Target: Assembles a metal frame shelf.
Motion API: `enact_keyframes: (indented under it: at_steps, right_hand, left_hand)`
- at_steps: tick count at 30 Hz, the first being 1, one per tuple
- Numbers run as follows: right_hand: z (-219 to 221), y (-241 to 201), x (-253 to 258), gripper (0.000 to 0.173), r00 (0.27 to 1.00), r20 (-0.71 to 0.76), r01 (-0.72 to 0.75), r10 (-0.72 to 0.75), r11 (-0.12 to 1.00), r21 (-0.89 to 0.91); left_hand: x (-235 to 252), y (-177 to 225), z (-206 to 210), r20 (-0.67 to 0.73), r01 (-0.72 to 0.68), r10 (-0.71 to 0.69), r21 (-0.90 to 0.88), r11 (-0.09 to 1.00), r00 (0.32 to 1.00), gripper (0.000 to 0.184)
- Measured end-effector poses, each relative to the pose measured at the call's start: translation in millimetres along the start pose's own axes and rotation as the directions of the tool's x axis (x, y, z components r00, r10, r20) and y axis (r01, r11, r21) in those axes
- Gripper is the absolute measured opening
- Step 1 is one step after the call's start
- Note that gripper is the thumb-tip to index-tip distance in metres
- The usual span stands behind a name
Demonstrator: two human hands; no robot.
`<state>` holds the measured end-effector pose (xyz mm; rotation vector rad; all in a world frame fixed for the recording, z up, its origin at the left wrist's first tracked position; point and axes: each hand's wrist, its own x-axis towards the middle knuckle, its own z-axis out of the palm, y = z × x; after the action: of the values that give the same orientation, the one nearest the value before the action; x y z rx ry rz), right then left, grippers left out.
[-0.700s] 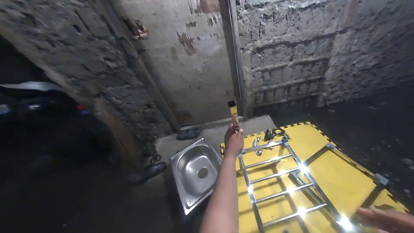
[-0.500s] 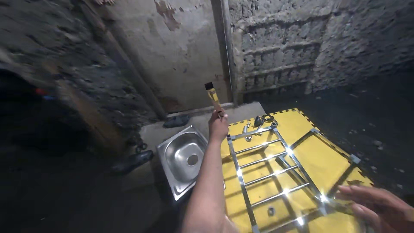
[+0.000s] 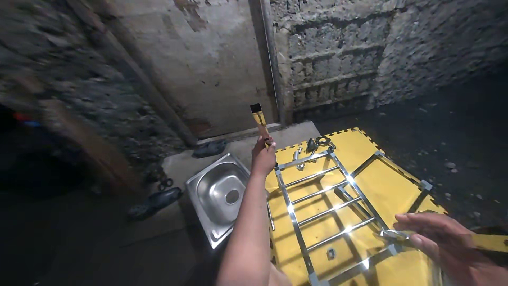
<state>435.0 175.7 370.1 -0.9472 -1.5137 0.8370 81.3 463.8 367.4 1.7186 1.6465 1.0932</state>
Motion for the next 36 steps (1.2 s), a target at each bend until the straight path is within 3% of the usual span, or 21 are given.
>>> enact_keyframes:
  at_steps: [13,25,34,36]
  right_hand:
    - [-2.6,7.1,-2.2,0.035,1.000,-0.016,0.019,-0.018,1.000,0.026]
    - [-16.9,7.7,-10.4,0.033,1.000,-0.029,-0.014,0.012,0.996,-0.087]
    - [-28.4,18.4,-15.9,0.033,0.996,-0.020,0.079,-0.085,0.976,-0.202]
    - [-33.7,13.4,-16.1,0.033,0.999,0.004,0.052,-0.052,0.975,-0.216]
  left_hand:
    - [-6.1,20.3,4.5,0.054,-0.022,0.015,0.145,0.989,0.998,0.029]
    - [-8.7,28.8,4.7,0.078,-0.020,-0.005,0.321,0.947,0.997,0.038]
    - [-12.5,26.1,10.2,0.031,0.152,-0.170,0.317,0.936,0.985,0.051]
    - [-15.8,31.2,11.3,0.014,0.149,-0.161,0.309,0.939,0.987,0.052]
